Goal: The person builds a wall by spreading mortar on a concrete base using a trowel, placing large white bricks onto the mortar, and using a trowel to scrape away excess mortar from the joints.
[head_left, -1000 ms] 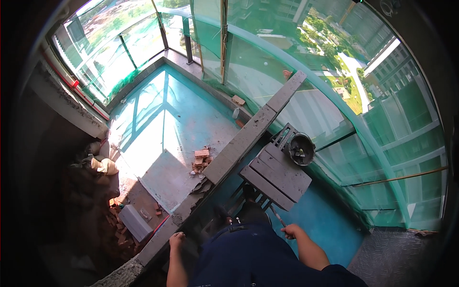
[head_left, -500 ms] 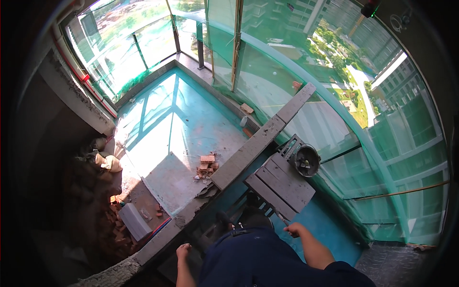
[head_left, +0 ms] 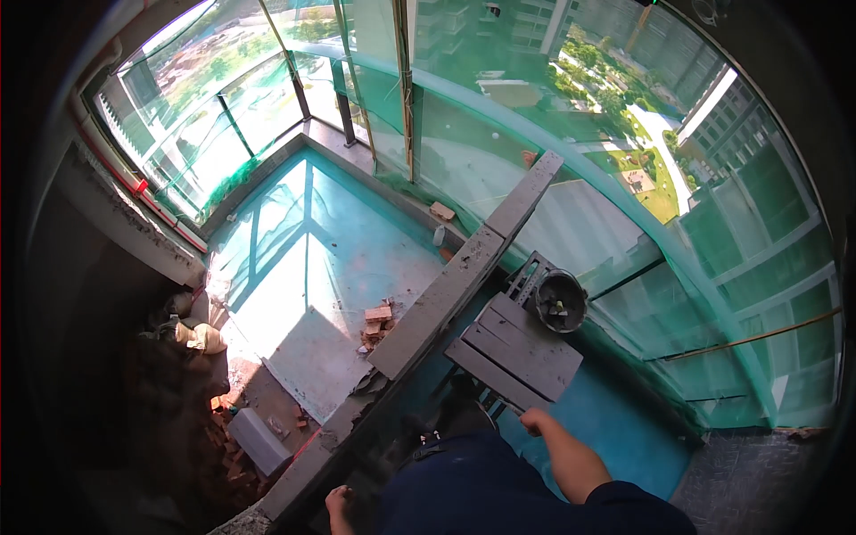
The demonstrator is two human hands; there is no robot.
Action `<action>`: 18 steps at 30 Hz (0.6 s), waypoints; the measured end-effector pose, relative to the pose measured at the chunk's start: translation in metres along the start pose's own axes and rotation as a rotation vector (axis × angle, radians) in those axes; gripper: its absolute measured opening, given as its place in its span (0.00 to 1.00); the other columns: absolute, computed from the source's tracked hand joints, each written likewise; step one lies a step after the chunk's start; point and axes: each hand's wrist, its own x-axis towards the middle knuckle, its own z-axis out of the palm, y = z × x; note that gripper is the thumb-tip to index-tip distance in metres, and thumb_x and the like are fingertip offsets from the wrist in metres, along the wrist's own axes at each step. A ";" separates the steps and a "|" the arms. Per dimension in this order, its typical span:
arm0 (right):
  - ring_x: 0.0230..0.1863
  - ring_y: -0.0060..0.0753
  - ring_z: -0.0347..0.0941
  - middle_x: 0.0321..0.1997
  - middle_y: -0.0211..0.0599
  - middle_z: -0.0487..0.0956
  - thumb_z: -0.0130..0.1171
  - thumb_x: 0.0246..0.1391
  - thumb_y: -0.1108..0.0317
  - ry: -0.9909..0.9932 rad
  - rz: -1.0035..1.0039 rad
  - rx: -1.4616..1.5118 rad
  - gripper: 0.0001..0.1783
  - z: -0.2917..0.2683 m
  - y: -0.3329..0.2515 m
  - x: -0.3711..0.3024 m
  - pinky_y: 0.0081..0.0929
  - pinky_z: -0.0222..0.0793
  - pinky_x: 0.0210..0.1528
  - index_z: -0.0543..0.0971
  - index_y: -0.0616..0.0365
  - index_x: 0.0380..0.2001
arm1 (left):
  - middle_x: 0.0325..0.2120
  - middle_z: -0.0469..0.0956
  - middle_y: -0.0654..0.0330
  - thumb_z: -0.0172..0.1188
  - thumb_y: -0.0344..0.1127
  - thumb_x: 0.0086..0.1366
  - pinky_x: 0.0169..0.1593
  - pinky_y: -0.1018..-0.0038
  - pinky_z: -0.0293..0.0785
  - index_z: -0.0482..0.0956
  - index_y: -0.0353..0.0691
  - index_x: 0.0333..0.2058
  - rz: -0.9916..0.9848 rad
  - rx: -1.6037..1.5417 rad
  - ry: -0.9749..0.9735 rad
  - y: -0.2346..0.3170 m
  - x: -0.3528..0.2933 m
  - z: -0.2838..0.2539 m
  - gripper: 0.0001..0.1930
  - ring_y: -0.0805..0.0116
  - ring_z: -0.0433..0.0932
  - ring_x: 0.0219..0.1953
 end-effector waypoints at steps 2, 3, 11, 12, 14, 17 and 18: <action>0.15 0.36 0.57 0.16 0.41 0.63 0.55 0.53 0.71 -0.019 -0.211 -0.390 0.14 -0.021 0.016 0.038 0.38 0.53 0.17 0.69 0.61 0.16 | 0.24 0.76 0.57 0.55 0.24 0.61 0.30 0.71 0.76 0.77 0.30 0.35 0.002 0.026 -0.057 0.004 -0.008 0.020 0.06 0.65 0.76 0.24; 0.15 0.39 0.59 0.17 0.45 0.65 0.55 0.51 0.73 -0.025 -0.235 -0.446 0.12 -0.025 0.016 0.058 0.40 0.55 0.18 0.70 0.63 0.16 | 0.25 0.77 0.57 0.55 0.25 0.61 0.30 0.72 0.76 0.77 0.30 0.36 0.028 0.090 -0.034 0.009 -0.011 0.024 0.06 0.65 0.76 0.25; 0.16 0.43 0.62 0.19 0.54 0.69 0.49 0.50 0.78 -0.047 -0.050 -0.396 0.08 -0.041 -0.004 0.101 0.45 0.56 0.17 0.76 0.72 0.24 | 0.31 0.79 0.56 0.57 0.28 0.62 0.38 0.74 0.78 0.77 0.30 0.41 0.096 0.279 -0.064 0.030 -0.084 0.082 0.10 0.67 0.79 0.32; 0.17 0.46 0.65 0.20 0.55 0.71 0.51 0.47 0.78 -0.077 -0.125 -0.499 0.07 -0.032 -0.021 0.082 0.45 0.59 0.18 0.77 0.72 0.22 | 0.30 0.79 0.56 0.57 0.28 0.62 0.37 0.75 0.78 0.78 0.31 0.41 0.108 0.338 -0.060 0.040 -0.102 0.076 0.09 0.67 0.79 0.32; 0.18 0.49 0.69 0.21 0.57 0.72 0.53 0.44 0.78 -0.072 -0.170 -0.596 0.06 -0.048 -0.018 0.080 0.46 0.61 0.18 0.77 0.72 0.20 | 0.30 0.79 0.57 0.58 0.29 0.63 0.36 0.76 0.77 0.78 0.32 0.40 0.139 0.409 -0.064 0.042 -0.128 0.111 0.09 0.68 0.79 0.31; 0.17 0.48 0.71 0.21 0.54 0.75 0.50 0.48 0.77 -0.092 -0.341 -0.873 0.09 -0.101 -0.008 0.119 0.46 0.62 0.17 0.78 0.72 0.25 | 0.31 0.80 0.58 0.58 0.30 0.63 0.35 0.76 0.76 0.78 0.32 0.40 0.119 0.323 -0.070 0.026 -0.138 0.150 0.09 0.70 0.79 0.31; 0.18 0.48 0.72 0.21 0.53 0.76 0.50 0.49 0.76 -0.022 -0.314 -0.818 0.10 -0.095 -0.022 0.118 0.47 0.63 0.18 0.78 0.72 0.26 | 0.30 0.80 0.59 0.57 0.30 0.63 0.35 0.78 0.75 0.78 0.32 0.41 0.147 0.342 -0.071 0.026 -0.147 0.144 0.10 0.71 0.78 0.30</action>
